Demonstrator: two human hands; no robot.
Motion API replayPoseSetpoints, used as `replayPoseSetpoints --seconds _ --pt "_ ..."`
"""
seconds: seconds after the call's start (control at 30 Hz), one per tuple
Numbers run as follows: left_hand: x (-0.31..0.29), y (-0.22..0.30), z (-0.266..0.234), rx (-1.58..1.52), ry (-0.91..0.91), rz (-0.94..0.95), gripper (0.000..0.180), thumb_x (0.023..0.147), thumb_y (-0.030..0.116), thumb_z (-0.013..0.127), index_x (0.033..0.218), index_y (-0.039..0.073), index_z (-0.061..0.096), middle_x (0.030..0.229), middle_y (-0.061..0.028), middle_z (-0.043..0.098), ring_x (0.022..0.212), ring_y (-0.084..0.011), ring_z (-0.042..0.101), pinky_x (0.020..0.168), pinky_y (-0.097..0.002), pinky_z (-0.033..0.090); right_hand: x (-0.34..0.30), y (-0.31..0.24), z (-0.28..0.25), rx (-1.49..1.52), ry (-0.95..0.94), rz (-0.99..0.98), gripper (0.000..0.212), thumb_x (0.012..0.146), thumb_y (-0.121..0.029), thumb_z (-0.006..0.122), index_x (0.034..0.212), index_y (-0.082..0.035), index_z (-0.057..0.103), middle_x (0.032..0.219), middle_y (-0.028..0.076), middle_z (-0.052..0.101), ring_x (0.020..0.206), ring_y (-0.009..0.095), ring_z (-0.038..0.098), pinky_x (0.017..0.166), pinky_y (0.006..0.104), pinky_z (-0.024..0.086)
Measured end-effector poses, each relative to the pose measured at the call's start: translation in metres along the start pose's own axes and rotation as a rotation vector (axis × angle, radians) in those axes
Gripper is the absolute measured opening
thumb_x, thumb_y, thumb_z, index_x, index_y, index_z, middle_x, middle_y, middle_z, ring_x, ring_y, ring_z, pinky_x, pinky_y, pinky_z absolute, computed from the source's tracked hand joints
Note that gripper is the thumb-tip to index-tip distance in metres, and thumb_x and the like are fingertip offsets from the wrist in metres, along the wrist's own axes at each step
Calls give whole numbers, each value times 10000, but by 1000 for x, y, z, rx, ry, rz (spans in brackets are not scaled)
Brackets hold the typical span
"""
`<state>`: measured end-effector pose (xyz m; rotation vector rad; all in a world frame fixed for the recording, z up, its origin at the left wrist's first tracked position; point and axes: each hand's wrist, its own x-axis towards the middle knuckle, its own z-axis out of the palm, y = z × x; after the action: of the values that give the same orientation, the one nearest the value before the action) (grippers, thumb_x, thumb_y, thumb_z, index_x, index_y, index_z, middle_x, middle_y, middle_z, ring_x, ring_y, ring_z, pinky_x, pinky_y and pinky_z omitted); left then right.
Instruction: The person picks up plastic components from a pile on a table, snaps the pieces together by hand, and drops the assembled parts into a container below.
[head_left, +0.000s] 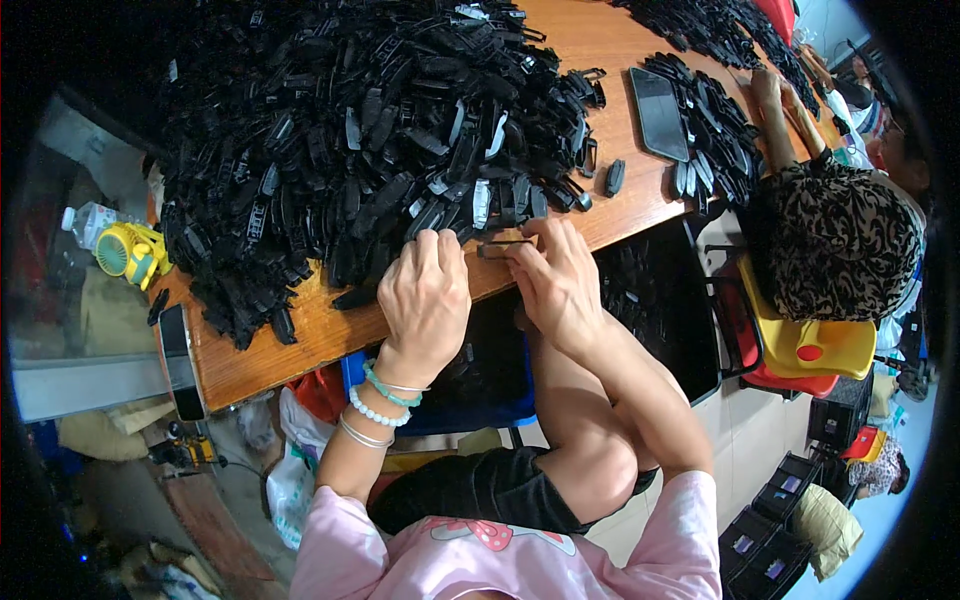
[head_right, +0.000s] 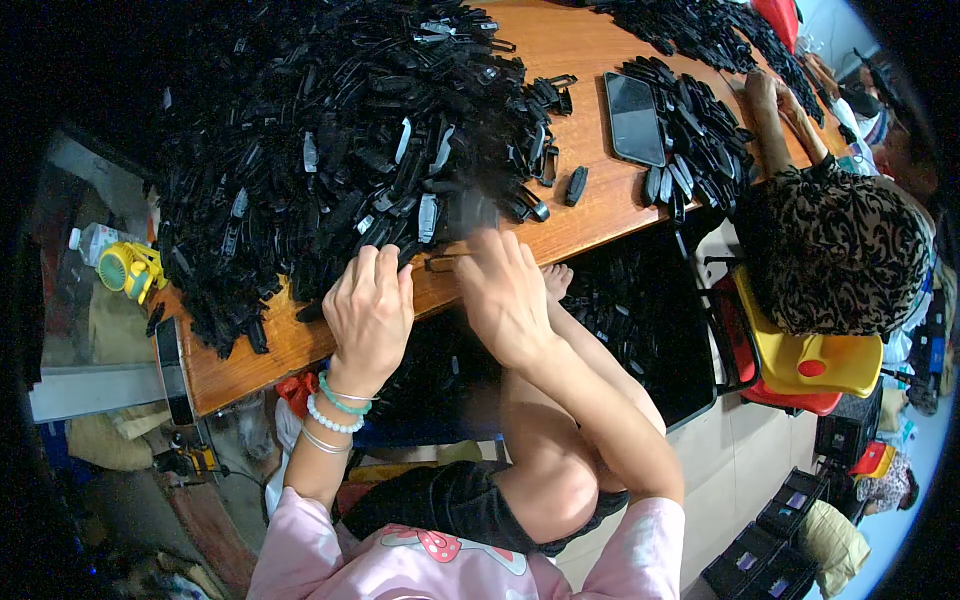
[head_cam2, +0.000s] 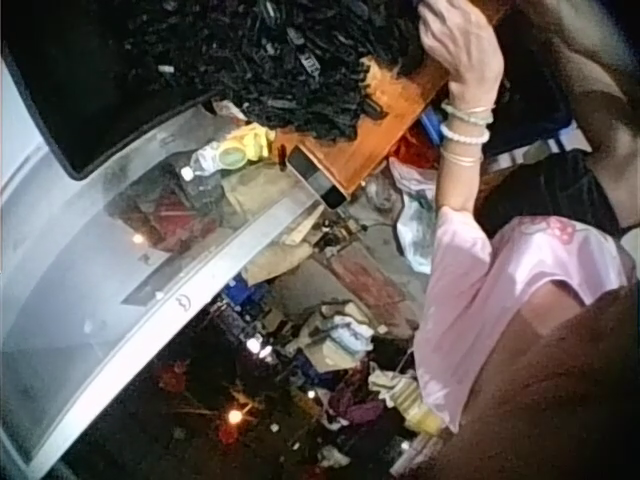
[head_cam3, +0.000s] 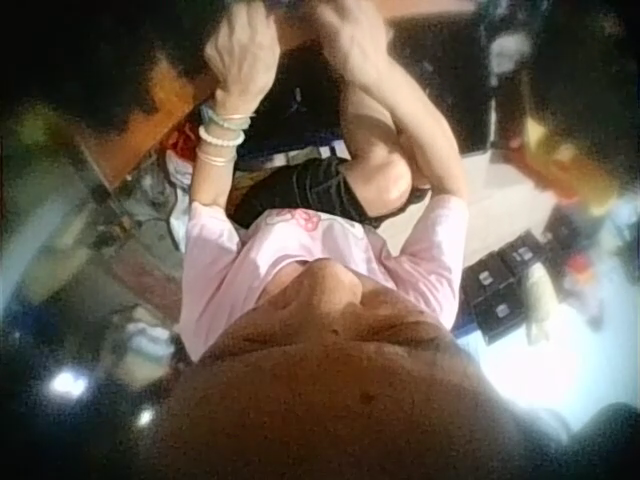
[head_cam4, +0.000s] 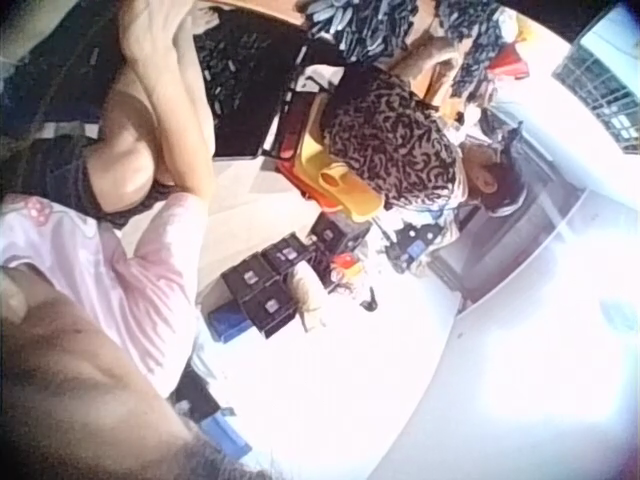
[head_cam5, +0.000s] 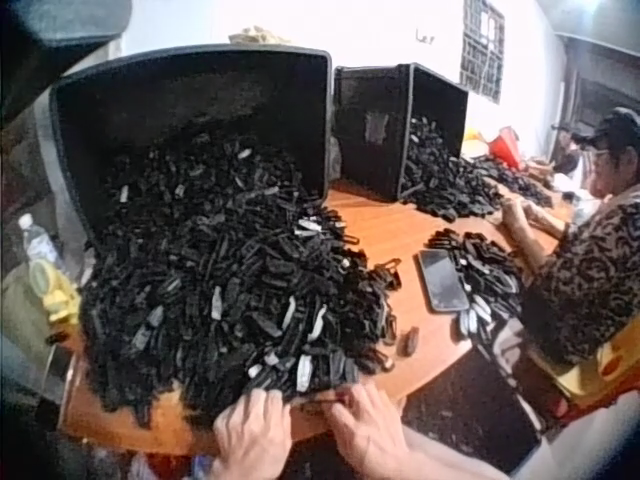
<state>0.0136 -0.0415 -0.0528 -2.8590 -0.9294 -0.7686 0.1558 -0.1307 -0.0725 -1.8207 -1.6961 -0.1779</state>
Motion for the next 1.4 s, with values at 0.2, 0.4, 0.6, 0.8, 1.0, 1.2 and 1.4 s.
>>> replayPoseSetpoints --seconds 0.2,0.4,0.6,0.8,1.0,1.2,1.4 --pt "-6 0 -4 -91 139 41 173 806 96 651 933 22 560 801 -94 465 690 -256 535 563 -336 462 -8 -3 4 103 30 -14 137 710 -50 619 826 -56 545 913 93 522 852 283 490 716 370 400" --pt "-31 -2 -23 -347 283 27 289 727 43 730 969 8 575 915 -120 583 668 -246 562 560 -320 478 -12 -5 0 -20 -59 -108 181 713 -56 617 880 -54 544 890 81 515 846 258 493 713 354 388" --pt "-60 2 -33 -1005 -35 -538 279 769 -18 693 1019 -12 569 858 -56 602 645 -71 536 506 -185 403 -14 -28 -11 364 6 -22 239 755 -22 642 975 -28 549 873 116 540 798 294 541 687 376 427" --pt "-60 -2 -31 -1267 -22 -528 286 765 -55 681 1033 -35 583 876 -25 548 723 -69 553 529 -187 419 -17 -46 -22 688 -152 102 403 780 32 658 1169 -2 558 931 147 605 823 261 611 723 323 488" --pt "-58 -7 -40 -1418 -247 -669 264 830 -3 650 1079 -70 596 949 -64 610 665 -64 542 587 -188 454 -16 -44 -23 874 -87 191 278 799 6 620 1068 8 551 896 169 577 824 358 580 723 397 471" --pt "-54 -3 -38 -1084 -105 -335 272 801 14 683 1045 -85 614 869 -99 596 694 -141 577 601 -241 463 -15 -37 -30 723 -285 86 373 799 46 607 1165 17 544 990 154 582 909 296 588 813 357 467" --pt "-46 -6 -48 -779 -92 -105 296 772 -4 688 1049 -70 609 837 -143 576 704 -257 598 615 -312 472 -14 -35 -32 700 -297 0 395 813 18 583 1200 49 507 994 193 558 910 364 563 797 401 460"
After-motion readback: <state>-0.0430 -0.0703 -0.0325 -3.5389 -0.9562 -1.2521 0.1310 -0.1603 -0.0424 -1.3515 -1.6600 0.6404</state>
